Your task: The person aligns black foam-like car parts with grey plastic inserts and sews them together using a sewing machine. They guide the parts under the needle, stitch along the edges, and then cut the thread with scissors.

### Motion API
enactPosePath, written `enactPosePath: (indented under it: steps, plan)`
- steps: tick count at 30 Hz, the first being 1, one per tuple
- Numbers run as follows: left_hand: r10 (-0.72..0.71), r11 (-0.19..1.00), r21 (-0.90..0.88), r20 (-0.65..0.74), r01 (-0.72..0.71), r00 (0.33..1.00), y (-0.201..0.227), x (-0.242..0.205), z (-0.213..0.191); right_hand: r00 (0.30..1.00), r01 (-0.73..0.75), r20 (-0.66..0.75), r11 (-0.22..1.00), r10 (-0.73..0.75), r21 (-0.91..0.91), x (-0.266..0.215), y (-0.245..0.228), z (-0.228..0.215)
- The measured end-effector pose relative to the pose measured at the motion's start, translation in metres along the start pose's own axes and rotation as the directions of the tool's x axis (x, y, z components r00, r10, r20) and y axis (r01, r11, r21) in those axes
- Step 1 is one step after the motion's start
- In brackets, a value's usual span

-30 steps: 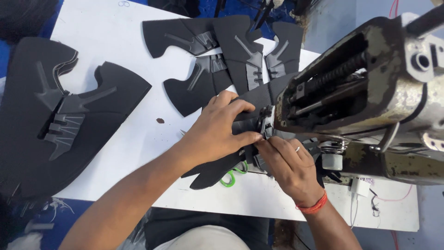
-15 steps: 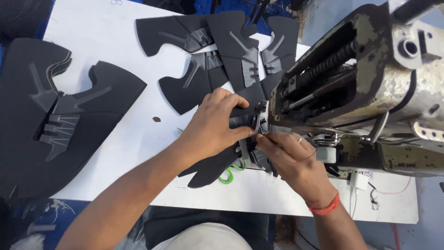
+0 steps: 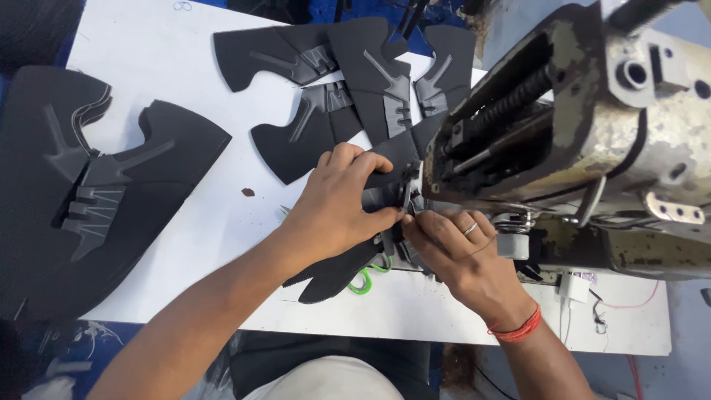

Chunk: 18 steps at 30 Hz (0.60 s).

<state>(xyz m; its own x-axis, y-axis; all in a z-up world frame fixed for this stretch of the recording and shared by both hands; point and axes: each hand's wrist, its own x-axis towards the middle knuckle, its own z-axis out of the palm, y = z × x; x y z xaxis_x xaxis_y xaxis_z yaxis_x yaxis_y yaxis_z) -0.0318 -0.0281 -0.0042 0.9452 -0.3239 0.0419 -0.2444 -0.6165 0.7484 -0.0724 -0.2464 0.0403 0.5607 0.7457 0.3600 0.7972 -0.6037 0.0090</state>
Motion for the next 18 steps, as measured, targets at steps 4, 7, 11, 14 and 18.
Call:
enactPosePath:
  steps: [4,7,11,14,18]
  plan:
    - [-0.01,1.0,0.01,0.004,0.01,1.0,0.0,-0.001,0.004,0.997,-0.076,-0.017,0.997,0.077,0.02,-0.006,-0.002,-0.001]
    - [-0.056,0.998,-0.007,0.027,0.056,0.998,0.001,-0.003,0.006,0.984,-0.157,-0.052,0.974,0.168,0.164,-0.017,0.004,0.005]
    - [-0.074,0.997,0.012,0.016,0.073,0.997,0.006,-0.005,0.006,0.947,-0.294,-0.035,0.903,0.32,0.312,-0.02,0.017,0.006]
    - [-0.065,0.998,0.027,0.003,0.065,0.998,0.009,-0.005,0.007,0.938,-0.334,0.058,0.843,0.343,0.422,-0.022,0.024,0.008]
    - [-0.048,0.998,0.025,-0.055,0.05,0.997,0.01,-0.01,0.012,0.961,-0.265,0.014,0.907,0.276,0.326,-0.025,0.032,0.017]
